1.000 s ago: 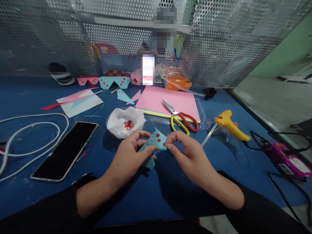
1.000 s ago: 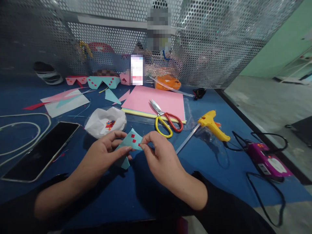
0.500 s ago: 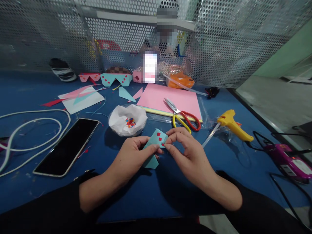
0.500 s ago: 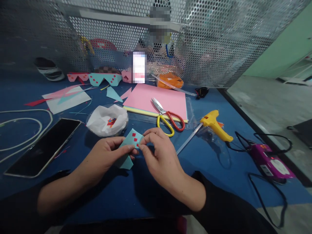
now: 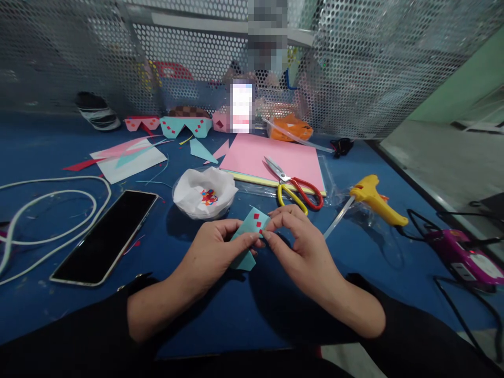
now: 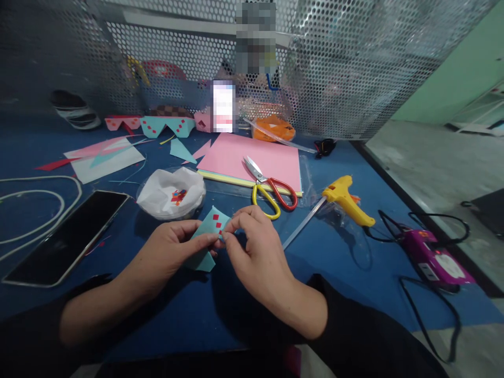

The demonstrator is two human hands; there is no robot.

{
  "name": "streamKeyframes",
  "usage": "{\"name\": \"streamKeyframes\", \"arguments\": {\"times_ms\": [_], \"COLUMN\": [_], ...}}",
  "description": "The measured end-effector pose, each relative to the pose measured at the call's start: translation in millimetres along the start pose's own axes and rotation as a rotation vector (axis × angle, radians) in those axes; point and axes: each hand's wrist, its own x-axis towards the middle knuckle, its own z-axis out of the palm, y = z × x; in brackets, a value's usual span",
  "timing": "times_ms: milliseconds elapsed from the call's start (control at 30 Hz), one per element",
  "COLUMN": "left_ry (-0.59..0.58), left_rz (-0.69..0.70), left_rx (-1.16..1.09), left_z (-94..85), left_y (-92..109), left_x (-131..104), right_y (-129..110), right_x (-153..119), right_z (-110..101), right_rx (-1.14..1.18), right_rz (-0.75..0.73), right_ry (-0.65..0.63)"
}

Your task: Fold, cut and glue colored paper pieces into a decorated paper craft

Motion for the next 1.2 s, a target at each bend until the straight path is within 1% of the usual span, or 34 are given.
{"name": "streamKeyframes", "arguments": {"times_ms": [167,400,500,633,733,900,1033,1200], "left_ry": [0.023,0.032,0.043,0.058,0.050,0.006,0.007,0.044], "left_rz": [0.011,0.060,0.049,-0.009,-0.030,0.006,0.021,0.082], "left_rx": [0.012,0.057,0.059,0.024,-0.013,-0.037,0.060,0.206], "left_z": [-0.1,1.3,0.7,0.3,0.0,-0.5,-1.7,-2.8], "left_y": [-2.8,-0.3,1.3,2.7,2.9,4.4,4.3,1.9], "left_x": [2.4,1.2,-0.1,-1.0,-1.2,-1.8,-0.8,2.0], "right_y": [-0.2,-2.5,-1.9,0.3,1.4,1.3,0.6,-1.0], "right_x": [0.4,-0.2,-0.7,-0.1,1.8,3.6,2.2,0.6], "right_z": [1.1,2.0,2.6,2.8,2.1,0.7,1.4,2.0], "right_rx": [-0.003,-0.016,0.007,0.131,0.165,0.159,0.127,0.057], "right_rz": [0.003,0.011,0.081,0.171,0.188,0.174,0.166,0.121], "right_ry": [0.003,0.004,0.010,0.027,0.012,0.014,-0.007,-0.056]}}
